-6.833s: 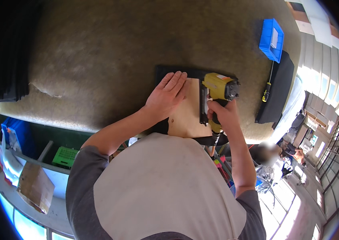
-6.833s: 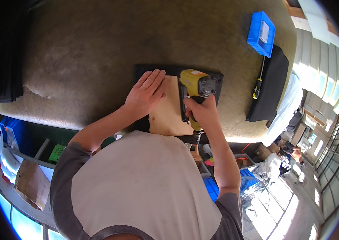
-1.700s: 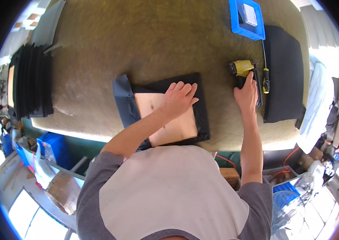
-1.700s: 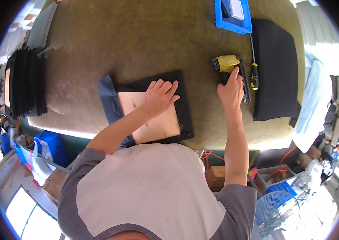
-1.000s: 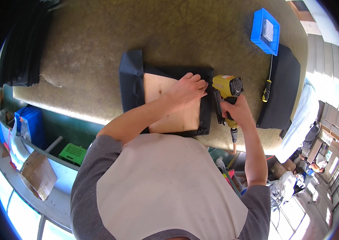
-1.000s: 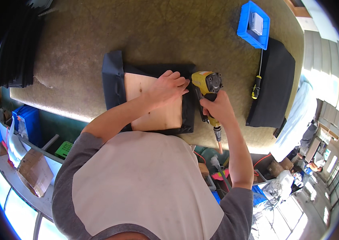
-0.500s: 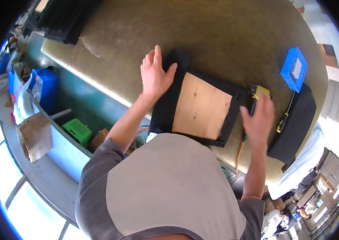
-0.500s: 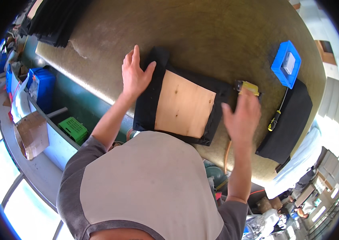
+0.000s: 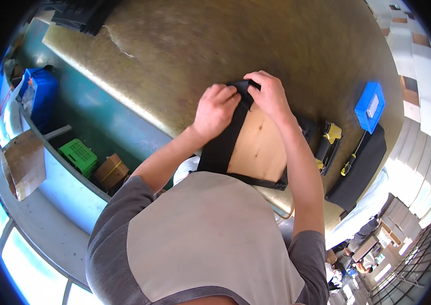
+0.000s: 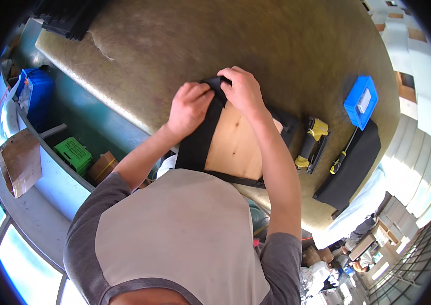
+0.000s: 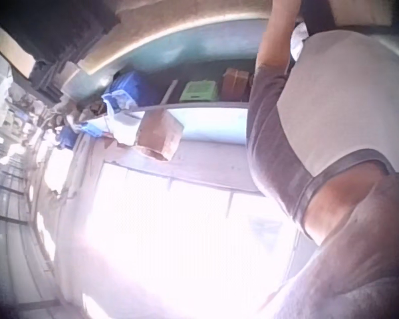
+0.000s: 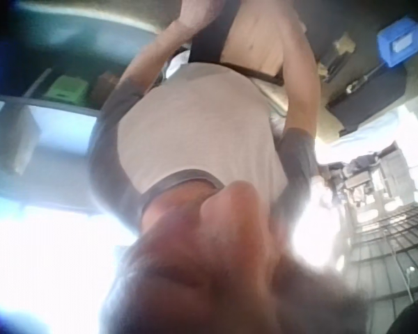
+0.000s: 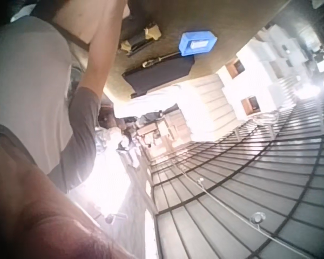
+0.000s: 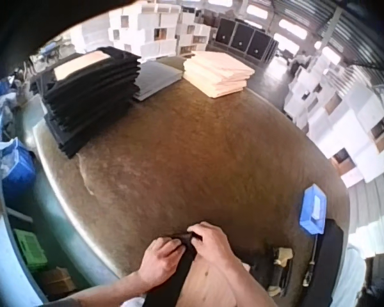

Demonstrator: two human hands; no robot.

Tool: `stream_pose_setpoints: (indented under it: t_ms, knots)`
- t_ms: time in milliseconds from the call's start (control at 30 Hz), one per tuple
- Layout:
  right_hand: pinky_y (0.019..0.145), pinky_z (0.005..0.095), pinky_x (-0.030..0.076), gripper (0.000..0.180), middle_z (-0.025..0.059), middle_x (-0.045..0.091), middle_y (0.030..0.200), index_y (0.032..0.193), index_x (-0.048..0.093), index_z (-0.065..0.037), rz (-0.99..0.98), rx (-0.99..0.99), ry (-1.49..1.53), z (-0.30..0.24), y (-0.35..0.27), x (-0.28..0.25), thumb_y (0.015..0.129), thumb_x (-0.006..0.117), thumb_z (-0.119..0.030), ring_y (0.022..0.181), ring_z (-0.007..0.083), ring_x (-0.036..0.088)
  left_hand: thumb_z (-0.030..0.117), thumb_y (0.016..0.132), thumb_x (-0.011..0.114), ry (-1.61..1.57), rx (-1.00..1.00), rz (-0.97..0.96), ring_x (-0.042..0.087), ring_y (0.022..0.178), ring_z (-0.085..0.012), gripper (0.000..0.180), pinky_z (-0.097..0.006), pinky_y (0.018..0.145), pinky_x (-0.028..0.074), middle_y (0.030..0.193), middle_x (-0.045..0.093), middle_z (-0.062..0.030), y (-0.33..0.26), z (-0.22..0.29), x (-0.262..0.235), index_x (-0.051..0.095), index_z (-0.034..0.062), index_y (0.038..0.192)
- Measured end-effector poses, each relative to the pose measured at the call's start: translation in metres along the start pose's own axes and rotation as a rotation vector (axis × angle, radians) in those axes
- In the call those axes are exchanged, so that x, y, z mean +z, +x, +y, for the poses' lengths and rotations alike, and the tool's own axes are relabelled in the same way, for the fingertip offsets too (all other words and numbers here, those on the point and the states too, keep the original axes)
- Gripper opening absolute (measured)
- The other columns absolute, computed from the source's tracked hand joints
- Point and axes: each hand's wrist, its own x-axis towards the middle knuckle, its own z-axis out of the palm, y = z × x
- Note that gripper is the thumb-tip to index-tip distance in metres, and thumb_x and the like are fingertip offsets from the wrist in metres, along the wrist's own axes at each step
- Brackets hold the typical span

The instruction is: Upholstering wooden panels with black fabric using a pneumatic staple gun.

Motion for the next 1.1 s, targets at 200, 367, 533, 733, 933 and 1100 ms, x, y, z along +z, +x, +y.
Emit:
stream_pose_setpoints:
  t_ms: [200,367,533,733,933,1100]
  knots:
    - [0.074,0.0419,0.056,0.015,0.0093,0.069,0.092,0.096,0.075,-0.006,-0.138,-0.038,-0.103,-0.022,0.005,-0.005,0.083,0.068,-0.003,0.087,0.0321,0.068,0.025,0.084,0.072,0.11,0.007,-0.184,0.054,0.127,-0.0317,0.039,-0.047,0.112,0.044,0.134,0.06,-0.014,-0.021,0.027,-0.001,0.071,0.0002,0.114]
    - [0.062,0.0353,0.056,0.019,0.0057,0.062,0.083,0.095,0.073,-0.004,0.108,-0.329,-0.316,-0.025,-0.023,0.01,0.077,0.07,-0.004,0.075,0.0235,0.065,0.024,0.087,0.067,0.016,0.033,-0.246,0.052,0.132,-0.0311,0.036,-0.047,0.115,0.04,0.133,0.061,-0.0148,-0.017,0.025,0.008,0.071,0.0005,0.114]
    - [0.068,0.0347,0.057,0.025,0.0071,0.064,0.086,0.1,0.073,-0.001,0.159,-0.334,-0.37,-0.024,-0.042,0.021,0.075,0.07,-0.004,0.083,0.0255,0.066,0.018,0.084,0.072,-0.101,0.111,-0.163,0.057,0.127,-0.032,0.027,-0.048,0.112,0.045,0.129,0.063,-0.0169,-0.031,0.007,-0.001,0.072,0.0004,0.105]
    - [0.082,0.0362,0.058,0.026,0.0123,0.068,0.103,0.1,0.072,0.002,0.187,-0.248,-0.5,-0.034,-0.065,0.034,0.076,0.068,-0.007,0.1,0.0277,0.068,0.032,0.092,0.063,-0.245,0.137,-0.228,0.05,0.138,-0.0349,0.053,-0.051,0.119,0.036,0.143,0.056,-0.0205,0.015,-0.009,-0.034,0.061,-0.0007,0.133]
    - [0.1,0.0437,0.054,0.03,0.0178,0.068,0.12,0.104,0.069,0.001,0.046,-0.23,-0.366,-0.029,-0.098,0.02,0.074,0.068,-0.007,0.12,0.0347,0.063,0.05,0.095,0.059,-0.058,0.226,-0.586,0.041,0.147,-0.0333,0.07,-0.048,0.123,0.03,0.154,0.048,-0.017,0.002,-0.009,-0.029,0.053,0.0001,0.144]
    - [0.107,0.0458,0.045,0.051,0.0211,0.063,0.13,0.135,0.06,0.002,0.473,0.539,-0.503,0.019,-0.162,-0.073,0.085,0.066,-0.003,0.123,0.0404,0.058,0.036,0.093,0.068,0.01,0.242,-0.519,0.047,0.143,-0.0303,0.056,-0.045,0.118,0.038,0.15,0.054,-0.0149,-0.005,-0.008,-0.026,0.062,-0.0002,0.135]
